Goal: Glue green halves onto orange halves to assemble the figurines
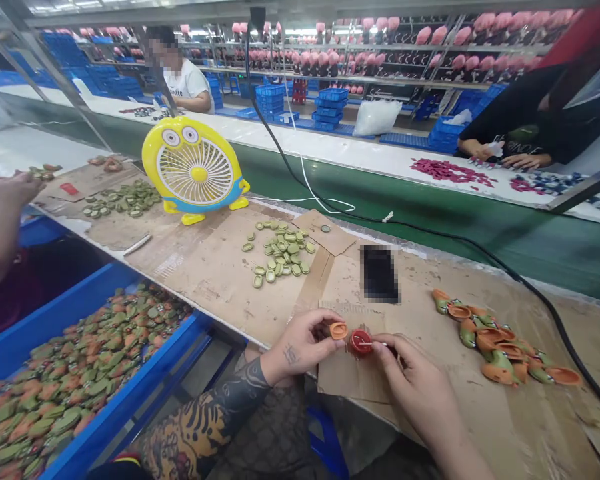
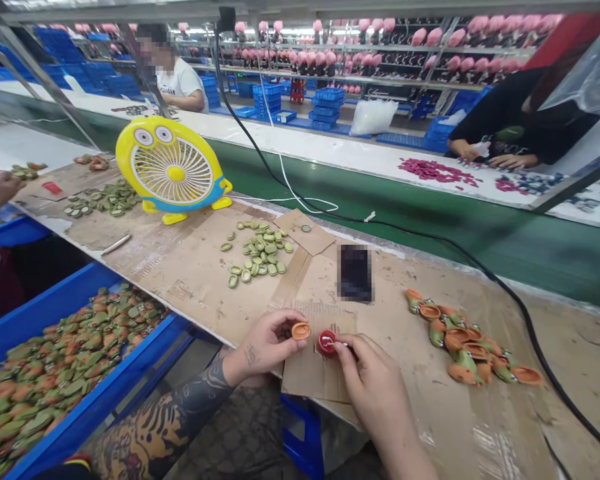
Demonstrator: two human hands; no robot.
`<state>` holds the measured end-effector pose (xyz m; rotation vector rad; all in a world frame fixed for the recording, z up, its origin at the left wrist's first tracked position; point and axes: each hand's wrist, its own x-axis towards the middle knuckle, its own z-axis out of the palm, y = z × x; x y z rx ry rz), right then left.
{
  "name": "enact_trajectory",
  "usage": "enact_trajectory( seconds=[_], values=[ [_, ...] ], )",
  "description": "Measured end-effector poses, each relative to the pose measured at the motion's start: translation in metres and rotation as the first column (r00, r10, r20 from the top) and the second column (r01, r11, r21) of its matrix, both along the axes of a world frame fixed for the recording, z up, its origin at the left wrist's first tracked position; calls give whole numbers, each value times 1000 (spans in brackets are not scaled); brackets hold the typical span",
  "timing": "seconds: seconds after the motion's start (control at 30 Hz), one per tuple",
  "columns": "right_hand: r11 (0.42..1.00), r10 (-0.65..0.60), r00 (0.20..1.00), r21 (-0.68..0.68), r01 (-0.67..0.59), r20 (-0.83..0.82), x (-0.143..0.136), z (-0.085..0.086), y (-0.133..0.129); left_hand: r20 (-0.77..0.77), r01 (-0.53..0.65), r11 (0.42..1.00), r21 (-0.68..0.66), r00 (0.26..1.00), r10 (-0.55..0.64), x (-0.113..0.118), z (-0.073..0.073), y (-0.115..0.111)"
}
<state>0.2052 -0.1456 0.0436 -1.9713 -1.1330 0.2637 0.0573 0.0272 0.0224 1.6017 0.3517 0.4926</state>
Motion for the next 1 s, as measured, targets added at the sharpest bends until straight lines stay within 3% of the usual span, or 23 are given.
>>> enact_trajectory(
  seconds=[0.1, 0.2, 0.3, 0.37, 0.43, 0.53, 0.8, 1.0],
  values=[
    [999, 51, 998, -15, -50, 28, -1, -3, 1, 15, 6, 1000, -18, 1000, -5, -1, -1, 1],
    [1000, 10, 1000, 9, -10, -11, -3, -4, -2, 17, -4, 1000, -29, 1000, 5, -1, -3, 2],
    [983, -160, 983, 80, 167, -87, -9, -4, -9, 14, -4, 999, -38, 1000, 5, 0, -4, 1],
    [941, -282, 941, 137, 309, -186, -17, -3, -12, 9, 5, 999, -43, 1000, -5, 0, -3, 0],
    [908, -313, 900, 182, 377, -303, -27, 0, -13, 3, 16, 999, -42, 1000, -16, 1, -1, 0],
    [914, -242, 887, 215, 344, -392, -40, 4, -8, -1, 26, 999, -24, 1000, -27, 1, 2, 0],
    [962, -103, 925, 198, 186, -366, -49, 5, 10, -4, 47, 999, 21, 999, -47, 0, 1, 2],
    [965, -129, 939, 177, 192, -319, -47, 4, 9, -5, 43, 999, 23, 999, -42, 0, 1, 1]
  ],
)
